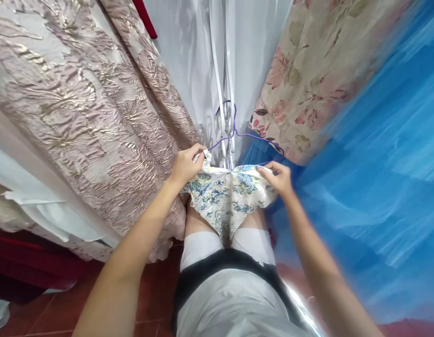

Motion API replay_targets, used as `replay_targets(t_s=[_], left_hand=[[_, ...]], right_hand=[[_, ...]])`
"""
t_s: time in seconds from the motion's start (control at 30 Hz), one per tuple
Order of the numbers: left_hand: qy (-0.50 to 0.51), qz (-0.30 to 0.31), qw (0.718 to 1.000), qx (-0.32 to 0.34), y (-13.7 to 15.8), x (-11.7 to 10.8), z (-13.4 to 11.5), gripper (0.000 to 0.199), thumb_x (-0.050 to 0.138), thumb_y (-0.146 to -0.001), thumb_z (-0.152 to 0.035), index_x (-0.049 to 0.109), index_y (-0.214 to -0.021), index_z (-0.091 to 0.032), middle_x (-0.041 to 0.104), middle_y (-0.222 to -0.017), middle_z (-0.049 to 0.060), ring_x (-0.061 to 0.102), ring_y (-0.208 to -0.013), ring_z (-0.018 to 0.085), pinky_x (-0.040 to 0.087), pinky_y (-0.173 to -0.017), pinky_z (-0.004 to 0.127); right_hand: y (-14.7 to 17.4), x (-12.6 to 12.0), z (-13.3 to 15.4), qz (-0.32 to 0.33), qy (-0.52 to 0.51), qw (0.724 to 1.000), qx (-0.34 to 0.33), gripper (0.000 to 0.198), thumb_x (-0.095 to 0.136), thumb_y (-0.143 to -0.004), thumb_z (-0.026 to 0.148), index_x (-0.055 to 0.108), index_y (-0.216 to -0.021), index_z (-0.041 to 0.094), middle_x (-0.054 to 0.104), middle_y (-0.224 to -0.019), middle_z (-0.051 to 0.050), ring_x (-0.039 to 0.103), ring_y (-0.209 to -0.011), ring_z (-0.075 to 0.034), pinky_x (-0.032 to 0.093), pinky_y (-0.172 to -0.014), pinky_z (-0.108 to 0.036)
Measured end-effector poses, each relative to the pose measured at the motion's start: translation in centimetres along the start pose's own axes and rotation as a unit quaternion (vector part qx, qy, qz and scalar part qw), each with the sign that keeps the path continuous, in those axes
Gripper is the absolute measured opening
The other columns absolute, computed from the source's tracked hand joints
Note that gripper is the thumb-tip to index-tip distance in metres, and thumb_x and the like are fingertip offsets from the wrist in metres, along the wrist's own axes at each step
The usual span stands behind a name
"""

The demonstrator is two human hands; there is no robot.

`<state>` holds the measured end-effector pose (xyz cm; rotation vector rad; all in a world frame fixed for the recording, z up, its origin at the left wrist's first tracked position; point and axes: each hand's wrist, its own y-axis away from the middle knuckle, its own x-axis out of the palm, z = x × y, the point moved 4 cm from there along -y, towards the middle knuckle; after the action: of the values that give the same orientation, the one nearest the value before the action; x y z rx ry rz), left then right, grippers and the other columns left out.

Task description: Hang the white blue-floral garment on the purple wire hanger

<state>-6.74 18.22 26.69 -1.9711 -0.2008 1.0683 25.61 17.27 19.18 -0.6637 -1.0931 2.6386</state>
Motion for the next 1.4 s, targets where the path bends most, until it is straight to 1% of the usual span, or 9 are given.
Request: replay_targets(t_s=[0.13, 0.27, 0.4, 0.5, 0.63, 0.77, 0.97, 1.2, 1.4], left_hand=[[-0.003, 0.011, 1.0, -0.011, -0.3, 0.3, -0.2, 0.022, 0.054, -0.091, -0.021, 0.072, -0.103, -0.019, 0.074, -0.085, 0.003, 0.065, -0.073, 0.016, 0.046, -0.072, 0.026], [0.004, 0.028, 0.999, -0.028, -0.8, 0.8, -0.5, 0.02, 0.054, -0.091, -0.022, 0.071, -0.102, -0.019, 0.066, -0.072, 0.0, 0.059, -0.064, 0.015, 0.043, -0.068, 0.027], [0.018, 0.018, 0.999, -0.046, -0.7, 1.7, -0.4, 0.019, 0.055, -0.093, -0.025, 0.069, -0.105, -0.02, 0.061, -0.067, -0.001, 0.056, -0.062, 0.016, 0.042, -0.067, 0.029], [0.027, 0.016, 0.998, -0.059, -0.2, 2.1, 0.0, 0.02, 0.055, -0.093, -0.028, 0.069, -0.105, -0.02, 0.061, -0.066, 0.0, 0.055, -0.06, 0.016, 0.041, -0.065, 0.029], [-0.008, 0.041, 0.996, -0.074, 0.6, 1.6, 0.6, 0.026, 0.052, -0.097, -0.037, 0.069, -0.088, -0.021, 0.064, -0.066, 0.003, 0.058, -0.062, 0.019, 0.036, -0.062, 0.029], [-0.073, 0.052, 0.993, -0.082, 0.1, 1.0, 0.0, 0.044, 0.049, -0.1, -0.043, 0.06, -0.064, -0.021, 0.061, -0.06, 0.007, 0.058, -0.06, 0.023, 0.032, -0.06, 0.032], [-0.094, -0.003, 0.995, -0.044, -2.6, 2.2, -4.0, 0.037, 0.043, -0.104, -0.037, 0.064, -0.079, -0.018, 0.066, -0.074, 0.008, 0.06, -0.068, 0.023, 0.035, -0.065, 0.032], [-0.047, 0.022, 0.999, -0.001, -2.9, 2.0, -3.4, 0.03, 0.044, -0.103, -0.033, 0.061, -0.081, -0.02, 0.06, -0.069, 0.004, 0.056, -0.067, 0.021, 0.032, -0.064, 0.031], [0.04, 0.039, 0.998, 0.025, -3.3, 2.4, -2.5, 0.035, 0.045, -0.101, -0.033, 0.056, -0.071, -0.019, 0.046, -0.059, -0.001, 0.043, -0.057, 0.014, 0.031, -0.062, 0.028]], right_hand=[[-1.7, -1.9, -1.1, 0.123, 0.009, 0.992, -0.029, 0.043, 0.069, -0.086, 0.049, 0.057, -0.056, 0.02, 0.053, -0.058, 0.0, 0.05, -0.063, -0.016, 0.039, -0.063, -0.029], [-2.6, -3.8, -2.6, 0.143, -0.052, 0.988, 0.024, 0.031, 0.075, -0.08, 0.05, 0.066, -0.088, 0.021, 0.061, -0.068, 0.002, 0.056, -0.066, -0.015, 0.043, -0.064, -0.027], [-3.5, -4.1, -4.5, 0.054, -0.062, 0.991, 0.109, 0.093, 0.085, -0.069, 0.05, 0.042, -0.146, 0.02, 0.057, -0.063, 0.009, 0.05, -0.054, -0.013, 0.041, -0.055, -0.026], [-4.3, -3.1, -5.9, 0.06, -0.054, 0.982, 0.17, 0.114, 0.087, -0.063, 0.054, 0.033, -0.153, 0.01, 0.056, -0.059, 0.009, 0.046, -0.05, -0.013, 0.037, -0.051, -0.026], [-4.7, -2.5, -6.8, 0.039, -0.047, 0.978, 0.201, 0.106, 0.089, -0.055, 0.056, 0.049, -0.141, 0.008, 0.057, -0.056, 0.008, 0.052, -0.051, -0.015, 0.041, -0.053, -0.027], [-2.8, -2.9, -5.6, -0.038, 0.006, 0.979, 0.202, 0.077, 0.085, -0.062, 0.058, 0.058, -0.118, 0.013, 0.059, -0.056, 0.007, 0.056, -0.052, -0.017, 0.043, -0.054, -0.028], [1.1, -3.2, -2.3, -0.066, 0.067, 0.981, 0.17, 0.043, 0.07, -0.08, 0.06, 0.058, -0.09, 0.019, 0.055, -0.05, 0.004, 0.054, -0.047, -0.017, 0.038, -0.049, -0.028], [1.6, -6.1, 0.2, -0.145, 0.05, 0.985, 0.079, 0.054, 0.056, -0.09, 0.063, 0.047, -0.057, 0.022, 0.043, -0.049, 0.004, 0.043, -0.049, -0.013, 0.033, -0.048, -0.026], [-0.4, -7.6, 1.7, -0.114, 0.097, 0.988, 0.021, 0.056, 0.049, -0.096, 0.059, 0.055, -0.056, 0.02, 0.049, -0.05, 0.0, 0.048, -0.051, -0.015, 0.037, -0.052, -0.028]])
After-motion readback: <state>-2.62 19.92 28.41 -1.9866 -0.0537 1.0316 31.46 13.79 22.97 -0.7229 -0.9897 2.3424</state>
